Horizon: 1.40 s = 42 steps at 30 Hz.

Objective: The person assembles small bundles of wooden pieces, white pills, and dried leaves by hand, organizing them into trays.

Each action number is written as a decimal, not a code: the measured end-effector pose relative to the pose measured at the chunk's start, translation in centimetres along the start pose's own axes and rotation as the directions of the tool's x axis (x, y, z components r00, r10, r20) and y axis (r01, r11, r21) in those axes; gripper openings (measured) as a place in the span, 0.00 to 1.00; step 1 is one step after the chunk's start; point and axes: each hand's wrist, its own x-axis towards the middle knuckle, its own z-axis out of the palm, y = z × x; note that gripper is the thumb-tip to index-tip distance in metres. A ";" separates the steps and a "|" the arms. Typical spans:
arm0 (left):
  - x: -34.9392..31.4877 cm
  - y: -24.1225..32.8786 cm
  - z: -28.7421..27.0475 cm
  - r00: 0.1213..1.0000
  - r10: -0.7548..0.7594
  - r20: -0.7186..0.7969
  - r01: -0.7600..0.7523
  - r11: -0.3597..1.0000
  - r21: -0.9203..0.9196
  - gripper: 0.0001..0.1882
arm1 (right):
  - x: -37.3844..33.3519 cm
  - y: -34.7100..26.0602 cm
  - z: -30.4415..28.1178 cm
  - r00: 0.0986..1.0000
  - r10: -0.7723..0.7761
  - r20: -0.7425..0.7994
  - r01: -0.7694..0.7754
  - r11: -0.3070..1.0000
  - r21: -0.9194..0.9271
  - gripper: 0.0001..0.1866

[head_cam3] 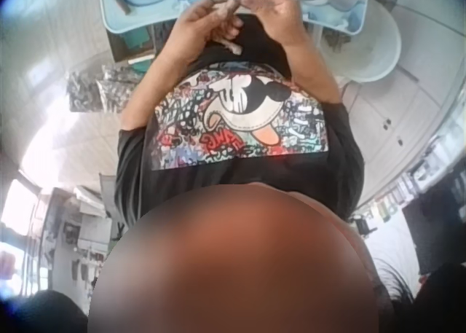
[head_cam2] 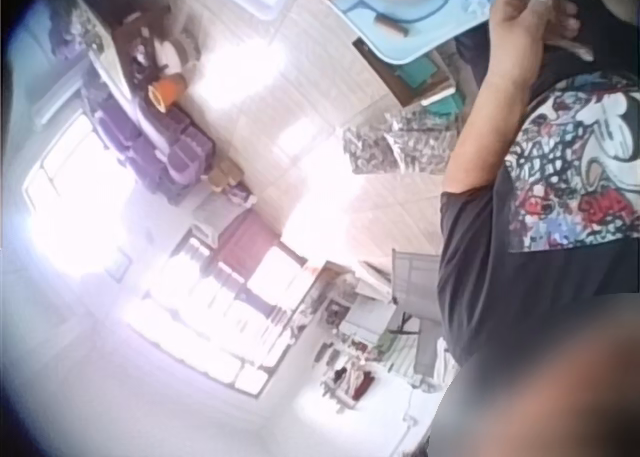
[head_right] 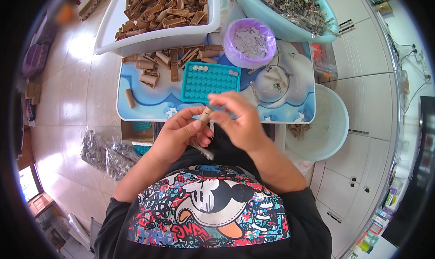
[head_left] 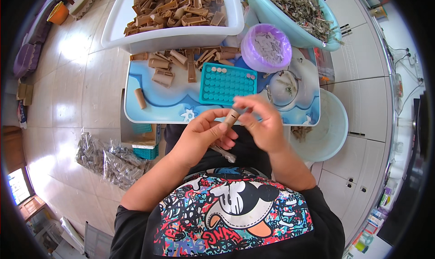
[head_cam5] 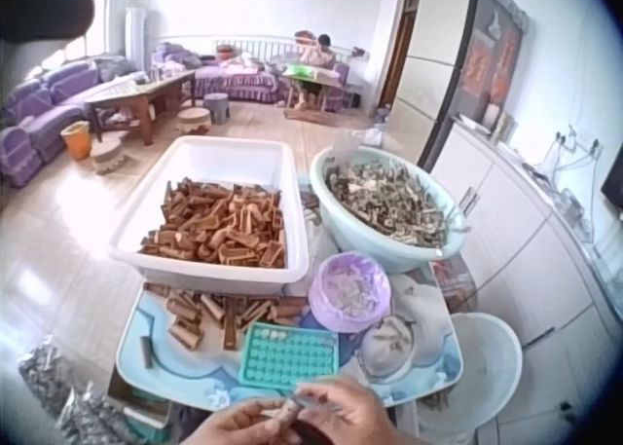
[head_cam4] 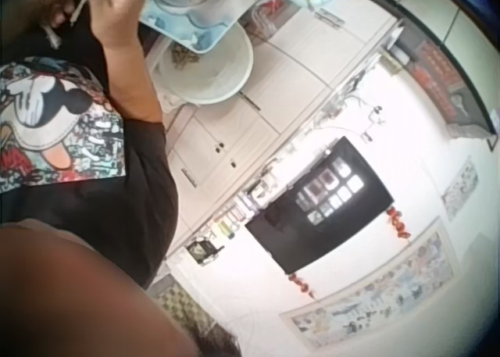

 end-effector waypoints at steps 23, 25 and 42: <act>0.1 0.0 -0.1 0.998 0.053 0.037 -0.045 0.979 -0.199 0.17 | 12.2 1.7 -6.4 0.989 0.094 -0.116 -0.145 0.796 -0.588 0.07; 0.1 0.0 0.2 0.996 0.047 -0.072 -0.061 0.979 -0.195 0.15 | 11.3 1.8 -6.5 0.987 0.070 -0.144 -0.134 0.855 -0.502 0.07; 1.1 -1.2 -1.0 0.997 0.040 0.061 -0.010 0.903 -0.431 0.11 | 0.2 -1.5 -0.3 0.997 -0.063 -0.047 0.059 0.996 -0.067 0.02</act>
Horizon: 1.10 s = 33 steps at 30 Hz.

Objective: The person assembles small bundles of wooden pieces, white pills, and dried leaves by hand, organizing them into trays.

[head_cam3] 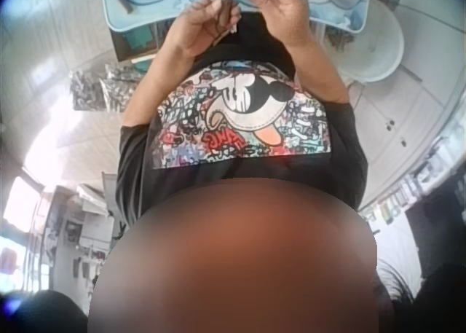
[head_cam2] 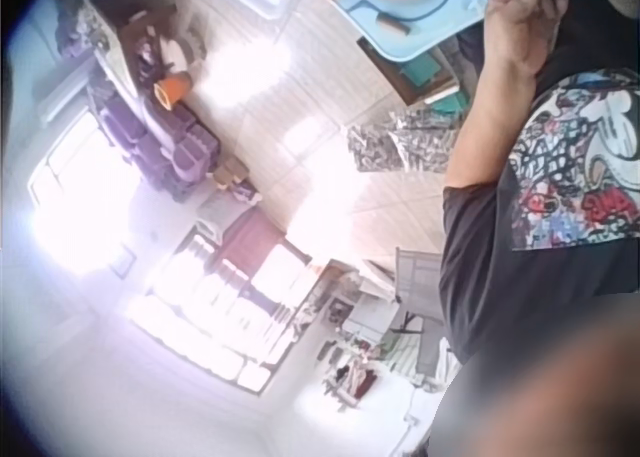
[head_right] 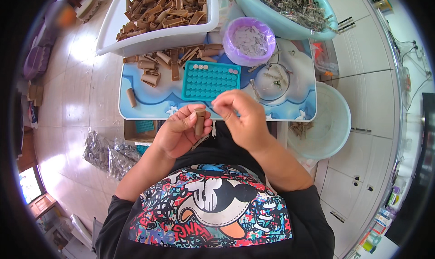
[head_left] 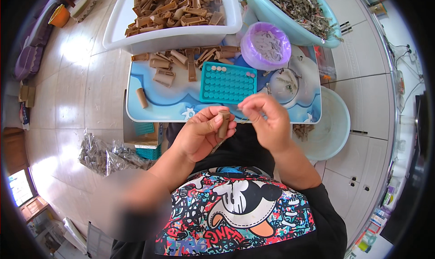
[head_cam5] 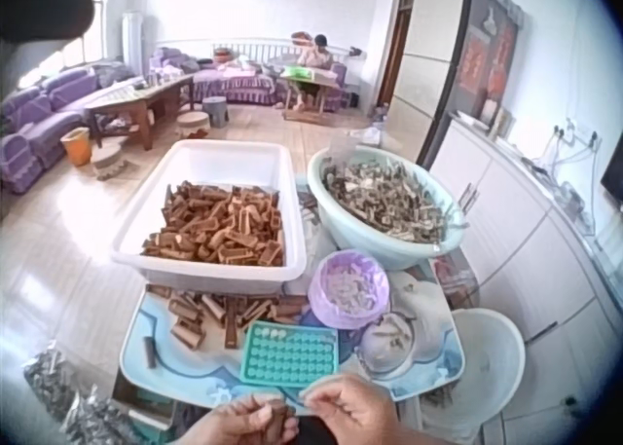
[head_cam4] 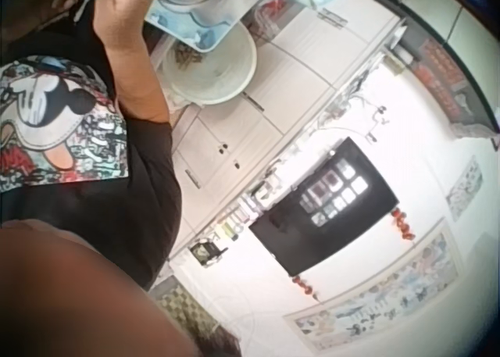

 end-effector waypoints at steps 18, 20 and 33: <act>0.3 -0.3 0.3 0.999 0.034 0.023 -0.035 0.999 0.019 0.10 | -1.4 1.6 2.1 0.977 -0.212 -0.017 0.210 0.974 -0.085 0.07; -0.2 -0.1 1.1 0.999 0.023 -0.049 -0.022 0.999 0.035 0.10 | -1.4 1.3 2.1 0.981 -0.192 -0.002 0.191 0.977 -0.096 0.08; -0.2 -0.3 1.2 0.996 0.062 -0.059 -0.057 0.995 0.084 0.08 | -1.3 1.2 2.2 0.963 -0.270 0.027 0.269 0.941 -0.206 0.04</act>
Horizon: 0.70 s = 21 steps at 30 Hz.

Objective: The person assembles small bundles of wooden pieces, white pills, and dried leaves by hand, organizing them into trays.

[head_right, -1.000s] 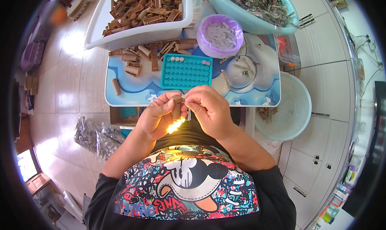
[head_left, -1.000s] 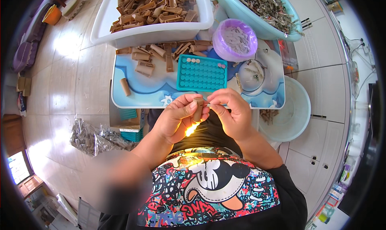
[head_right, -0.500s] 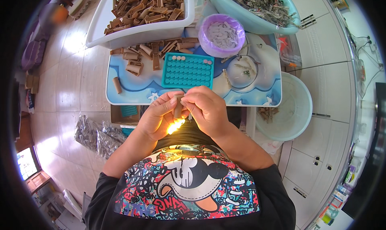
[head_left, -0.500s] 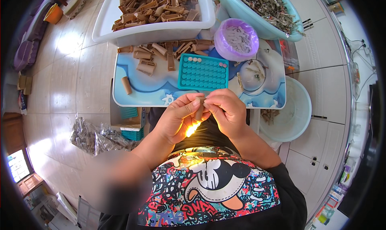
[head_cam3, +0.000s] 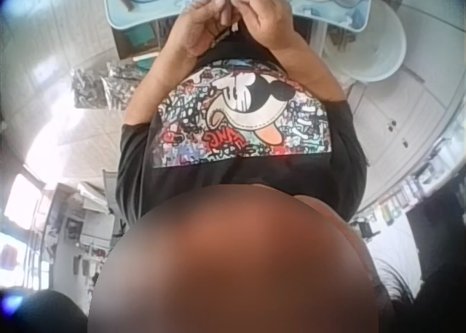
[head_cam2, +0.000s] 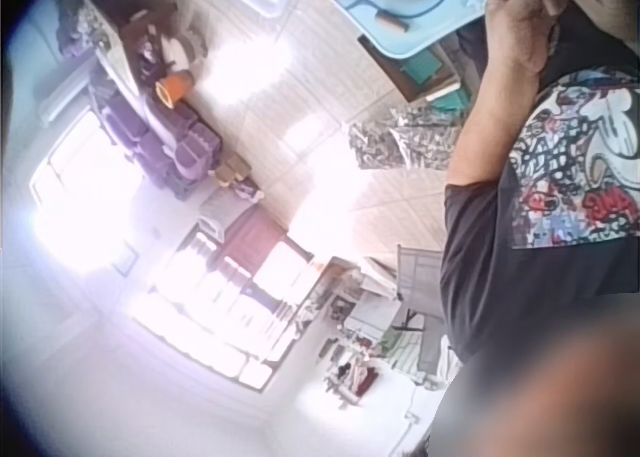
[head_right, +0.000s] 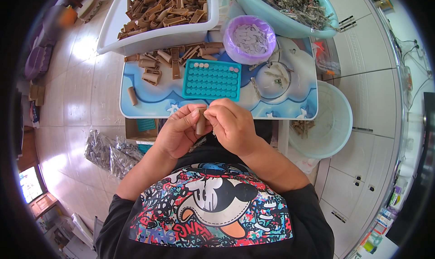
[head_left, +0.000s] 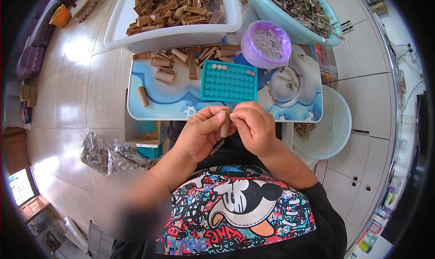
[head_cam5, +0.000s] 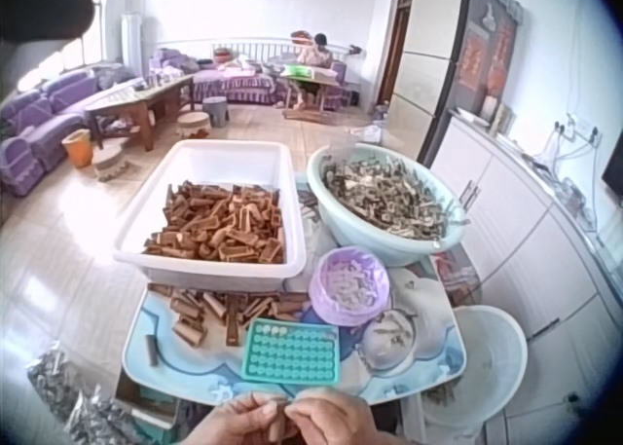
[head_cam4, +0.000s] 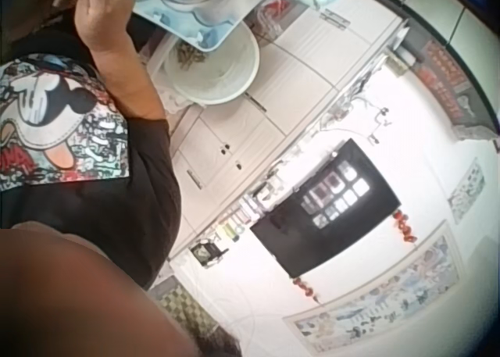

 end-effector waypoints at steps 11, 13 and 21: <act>0.0 -0.1 0.0 1.000 -0.024 -0.004 0.025 0.998 0.053 0.09 | 0.0 -0.1 0.1 0.999 0.009 -0.042 -0.009 1.000 0.005 0.05; 0.1 -0.1 0.1 0.999 -0.010 -0.046 0.013 0.998 0.065 0.09 | -0.2 0.1 0.3 0.998 -0.002 -0.057 0.001 1.000 -0.009 0.05; 0.5 -0.1 -0.9 0.999 -0.031 0.029 0.029 0.997 0.070 0.09 | 0.2 0.6 0.5 0.990 0.139 -0.022 -0.135 0.983 0.128 0.04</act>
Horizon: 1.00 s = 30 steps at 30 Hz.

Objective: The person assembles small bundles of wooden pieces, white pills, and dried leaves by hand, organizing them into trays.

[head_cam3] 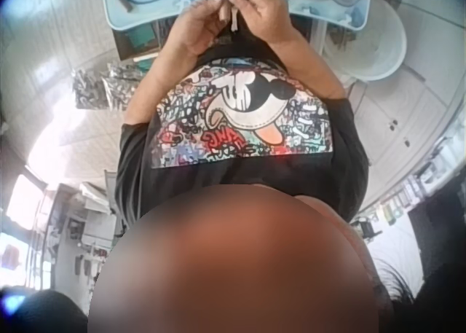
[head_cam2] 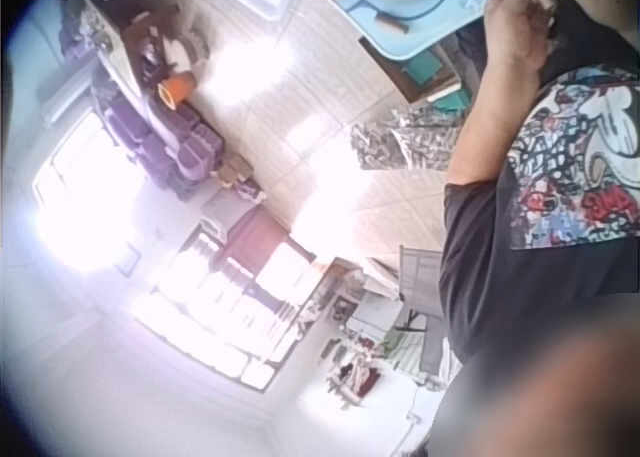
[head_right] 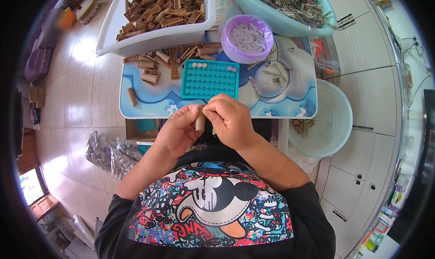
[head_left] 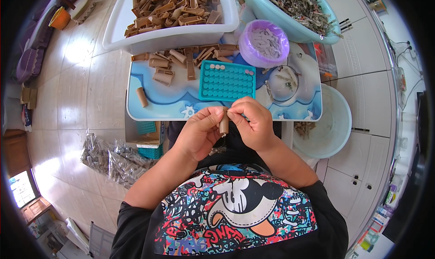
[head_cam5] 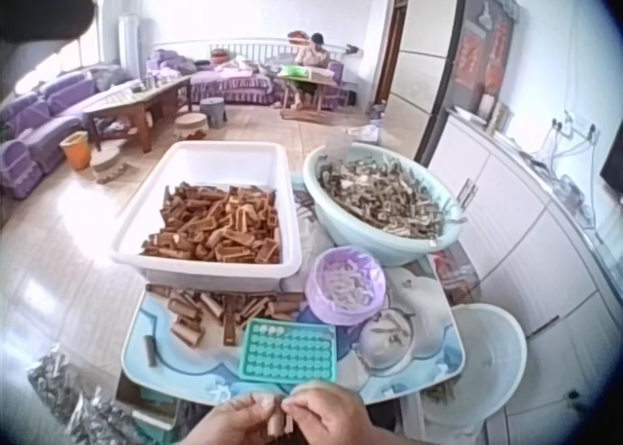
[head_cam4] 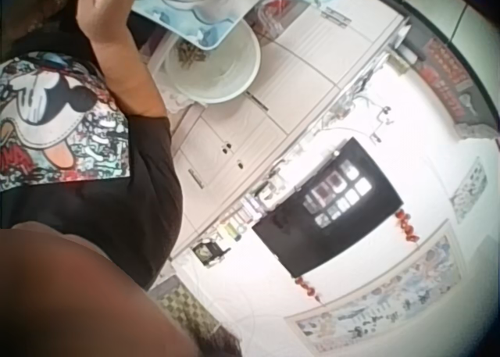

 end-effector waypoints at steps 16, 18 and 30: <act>-0.5 -0.4 2.2 0.941 0.146 -0.306 -0.094 0.979 0.179 0.10 | -2.0 -1.5 -0.6 0.986 -0.132 0.103 0.161 0.917 -0.364 0.17; -0.7 -0.1 2.2 0.947 0.129 -0.295 -0.071 0.977 0.200 0.09 | -2.0 -1.3 -0.9 0.996 -0.076 0.045 0.085 0.967 -0.239 0.15; -0.1 8.9 -3.2 0.526 0.761 0.379 0.210 -0.549 0.809 0.17 | -7.3 8.5 -21.9 0.500 0.184 -0.846 -0.415 0.908 -0.048 0.14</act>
